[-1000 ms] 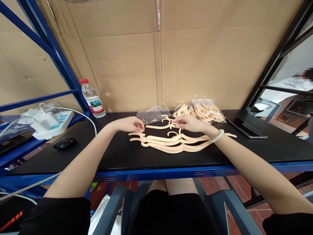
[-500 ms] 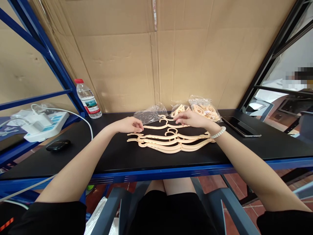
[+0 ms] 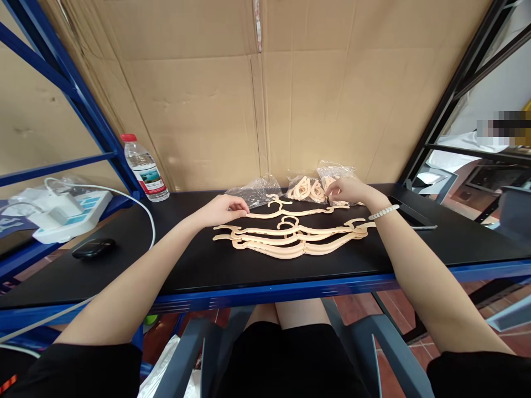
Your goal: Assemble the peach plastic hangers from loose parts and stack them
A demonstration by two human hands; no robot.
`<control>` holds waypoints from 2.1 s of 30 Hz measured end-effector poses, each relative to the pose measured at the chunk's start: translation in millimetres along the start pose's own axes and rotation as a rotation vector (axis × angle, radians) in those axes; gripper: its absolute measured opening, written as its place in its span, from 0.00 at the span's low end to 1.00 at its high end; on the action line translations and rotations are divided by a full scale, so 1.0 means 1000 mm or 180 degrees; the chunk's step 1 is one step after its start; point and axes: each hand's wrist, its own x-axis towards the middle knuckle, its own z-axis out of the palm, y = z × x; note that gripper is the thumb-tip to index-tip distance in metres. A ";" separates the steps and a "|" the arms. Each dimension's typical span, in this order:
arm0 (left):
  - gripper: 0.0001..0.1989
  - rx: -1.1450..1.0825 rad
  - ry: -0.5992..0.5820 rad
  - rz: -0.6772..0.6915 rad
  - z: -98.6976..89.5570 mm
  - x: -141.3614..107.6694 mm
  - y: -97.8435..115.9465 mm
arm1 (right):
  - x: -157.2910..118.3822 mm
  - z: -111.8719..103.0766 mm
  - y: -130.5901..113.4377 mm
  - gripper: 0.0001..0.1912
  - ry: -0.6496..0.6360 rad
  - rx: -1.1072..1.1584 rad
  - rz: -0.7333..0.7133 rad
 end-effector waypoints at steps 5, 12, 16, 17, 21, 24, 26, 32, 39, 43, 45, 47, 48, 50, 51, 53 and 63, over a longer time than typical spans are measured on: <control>0.14 -0.0194 0.0253 0.0012 0.007 0.002 -0.003 | 0.018 0.016 -0.035 0.14 -0.0156 0.0090 -0.0647; 0.14 -0.0327 0.0607 0.0019 0.009 0.002 -0.002 | 0.066 0.041 -0.090 0.07 -0.0287 -0.0390 -0.0959; 0.14 -0.0359 0.0643 0.0004 0.009 0.001 -0.001 | 0.076 0.049 -0.095 0.06 -0.0272 -0.0606 -0.0806; 0.14 -0.0361 0.0642 0.0014 0.009 0.001 0.000 | 0.076 0.050 -0.095 0.06 -0.0261 -0.0628 -0.0770; 0.14 -0.0390 0.0662 0.0053 0.010 0.001 0.001 | 0.071 0.050 -0.089 0.06 -0.0219 -0.0555 -0.0625; 0.14 -0.0406 0.0672 0.0073 0.011 0.001 0.002 | 0.063 0.043 -0.084 0.03 -0.0301 -0.0306 -0.0541; 0.14 -0.0424 0.0676 0.0085 0.011 0.002 0.002 | 0.057 0.036 -0.079 0.03 -0.0376 -0.0068 -0.0477; 0.13 -0.0751 0.0692 0.0059 0.011 0.002 0.004 | 0.032 0.006 -0.060 0.07 -0.0296 0.0690 -0.0318; 0.08 -0.0399 0.0520 0.0168 0.008 0.001 0.000 | 0.004 -0.019 -0.057 0.06 0.0149 0.1504 -0.0258; 0.07 0.1018 0.0212 0.0269 0.002 0.011 -0.018 | -0.004 -0.021 -0.065 0.08 0.0128 0.1948 -0.0300; 0.12 0.1104 0.0142 0.0187 0.003 0.018 -0.028 | -0.002 -0.019 -0.067 0.08 0.0083 0.2114 -0.0303; 0.23 0.1106 0.0237 0.0138 0.008 0.023 -0.031 | 0.001 -0.017 -0.067 0.10 0.0042 0.2403 -0.0274; 0.29 0.1102 0.0357 0.0152 0.011 0.024 -0.030 | 0.003 -0.015 -0.067 0.10 0.0002 0.2576 -0.0259; 0.33 0.0979 0.0743 0.0320 0.017 0.024 -0.021 | 0.007 -0.012 -0.069 0.10 -0.0121 0.2880 -0.0245; 0.30 0.0810 0.0940 0.0435 0.020 0.023 -0.013 | 0.008 -0.010 -0.072 0.10 -0.0206 0.2991 -0.0268; 0.16 0.0087 0.1335 0.0523 0.023 0.019 0.004 | 0.008 -0.008 -0.079 0.07 -0.0335 0.3148 -0.0391; 0.16 -0.3440 -0.0478 -0.0566 0.028 -0.002 0.047 | 0.009 -0.002 -0.130 0.05 -0.0122 0.3174 -0.0751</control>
